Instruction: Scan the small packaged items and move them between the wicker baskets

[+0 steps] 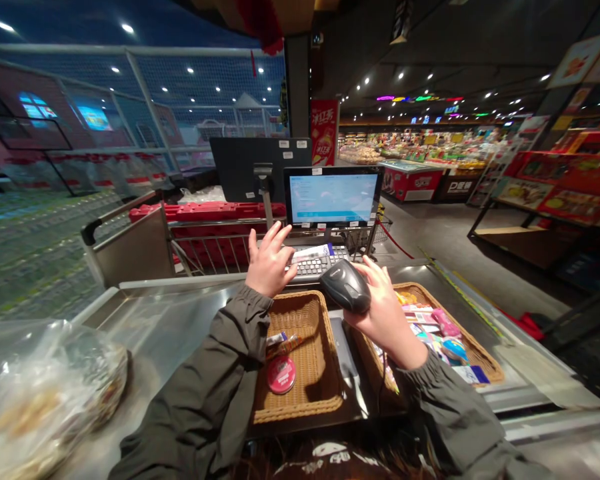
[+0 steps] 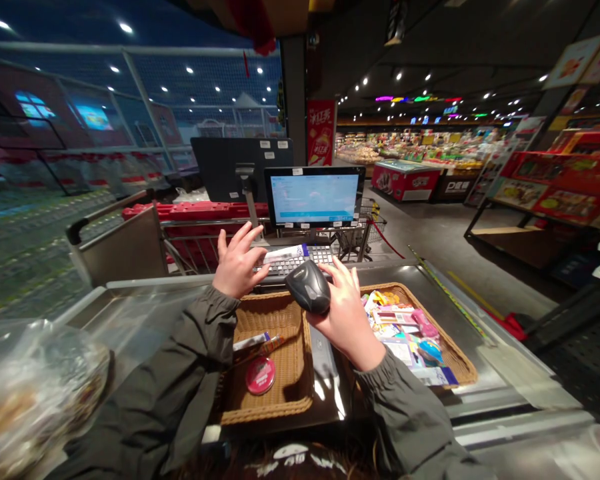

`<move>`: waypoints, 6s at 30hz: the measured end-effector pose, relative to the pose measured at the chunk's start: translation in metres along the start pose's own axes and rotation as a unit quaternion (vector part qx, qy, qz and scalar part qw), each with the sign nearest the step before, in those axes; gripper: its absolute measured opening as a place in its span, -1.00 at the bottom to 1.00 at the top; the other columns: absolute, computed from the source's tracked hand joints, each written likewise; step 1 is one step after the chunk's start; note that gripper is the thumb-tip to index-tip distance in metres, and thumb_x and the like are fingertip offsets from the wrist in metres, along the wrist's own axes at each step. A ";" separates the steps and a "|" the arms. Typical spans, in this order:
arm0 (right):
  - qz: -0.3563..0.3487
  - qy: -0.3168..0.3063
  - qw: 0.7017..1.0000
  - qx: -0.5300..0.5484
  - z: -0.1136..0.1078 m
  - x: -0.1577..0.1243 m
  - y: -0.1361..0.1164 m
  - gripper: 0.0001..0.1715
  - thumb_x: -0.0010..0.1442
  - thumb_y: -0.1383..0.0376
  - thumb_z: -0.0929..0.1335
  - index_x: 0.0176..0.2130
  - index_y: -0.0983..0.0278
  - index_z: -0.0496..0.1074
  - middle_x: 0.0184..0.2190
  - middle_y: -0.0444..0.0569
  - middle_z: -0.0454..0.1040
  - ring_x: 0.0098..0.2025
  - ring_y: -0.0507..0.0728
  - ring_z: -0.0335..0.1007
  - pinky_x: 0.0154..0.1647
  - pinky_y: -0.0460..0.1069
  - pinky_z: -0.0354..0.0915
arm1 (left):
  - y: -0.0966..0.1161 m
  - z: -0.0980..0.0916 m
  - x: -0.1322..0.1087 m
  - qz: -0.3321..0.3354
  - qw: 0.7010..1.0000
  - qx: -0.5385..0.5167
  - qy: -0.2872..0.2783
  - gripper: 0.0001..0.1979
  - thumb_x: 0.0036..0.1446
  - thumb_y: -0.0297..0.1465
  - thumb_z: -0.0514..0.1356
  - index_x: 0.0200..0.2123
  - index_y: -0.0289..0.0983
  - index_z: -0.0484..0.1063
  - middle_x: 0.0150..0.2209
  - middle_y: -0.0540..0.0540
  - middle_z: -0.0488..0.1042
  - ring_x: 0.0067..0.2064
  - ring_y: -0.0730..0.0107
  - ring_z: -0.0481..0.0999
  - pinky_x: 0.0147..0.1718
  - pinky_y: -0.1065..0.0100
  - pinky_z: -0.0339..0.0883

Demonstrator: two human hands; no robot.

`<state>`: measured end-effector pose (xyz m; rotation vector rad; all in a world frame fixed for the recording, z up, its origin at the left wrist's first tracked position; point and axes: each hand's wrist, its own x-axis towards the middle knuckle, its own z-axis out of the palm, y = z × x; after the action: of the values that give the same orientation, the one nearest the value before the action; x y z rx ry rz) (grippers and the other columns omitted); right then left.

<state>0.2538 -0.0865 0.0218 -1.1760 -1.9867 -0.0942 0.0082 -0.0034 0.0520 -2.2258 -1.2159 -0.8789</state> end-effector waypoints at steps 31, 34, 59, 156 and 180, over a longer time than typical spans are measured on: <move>0.044 -0.052 0.997 0.019 0.036 -0.007 0.009 -0.44 -0.02 0.28 0.40 0.02 0.21 0.38 0.14 0.17 0.39 0.37 0.49 0.04 0.29 0.51 -0.01 | -0.019 0.118 -0.148 -0.006 0.905 -0.068 -0.420 -0.85 -0.05 -0.31 0.33 -0.35 -0.17 0.61 0.19 -0.23 0.43 0.36 -0.11 0.13 0.26 -0.40 -0.34; 0.046 -0.049 0.998 0.021 0.037 -0.008 0.010 -0.42 -0.02 0.29 0.40 0.04 0.23 0.37 0.14 0.18 0.39 0.36 0.49 0.05 0.29 0.49 0.01 | -0.021 0.140 -0.168 0.000 0.893 -0.078 -0.444 -0.78 -0.05 -0.28 0.32 -0.27 -0.16 0.61 0.19 -0.22 0.43 0.36 -0.09 0.14 0.28 -0.35 -0.31; 0.169 0.101 0.973 -0.122 -0.088 -0.068 0.084 -0.29 0.07 0.12 0.43 0.16 0.29 0.34 0.14 0.20 0.42 0.26 0.41 0.27 0.29 0.36 0.20 | 0.138 0.150 -0.024 0.180 0.917 -0.185 -0.305 -0.79 0.14 -0.22 0.26 -0.23 -0.20 0.58 0.27 -0.23 0.33 0.35 -0.08 0.16 0.28 -0.38 -0.19; 0.025 -0.174 0.984 0.019 0.014 -0.006 0.006 -0.48 0.00 0.29 0.39 0.01 0.21 0.46 0.17 0.11 0.39 0.36 0.50 0.05 0.29 0.54 -0.04 | -0.059 0.025 -0.110 -0.141 0.970 -0.150 -0.132 -0.77 0.23 -0.30 0.13 -0.42 -0.16 0.54 0.17 -0.09 0.47 0.32 0.04 0.24 0.28 -0.33 -0.25; 0.039 -0.166 0.985 0.001 0.027 -0.016 0.009 -0.45 0.01 0.26 0.40 0.03 0.27 0.44 0.07 0.14 0.48 0.29 0.43 0.22 0.29 0.37 0.17 | -0.050 0.117 -0.204 -0.058 0.875 -0.184 -0.444 -0.81 0.13 -0.31 0.16 -0.34 -0.10 0.60 0.11 -0.08 0.53 0.26 0.08 0.34 0.32 -0.22 -0.44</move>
<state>0.2484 -0.0808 -0.0107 -1.3353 -2.2220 0.1533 -0.0807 -0.0184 -0.1709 -3.0445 -1.6701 -0.0523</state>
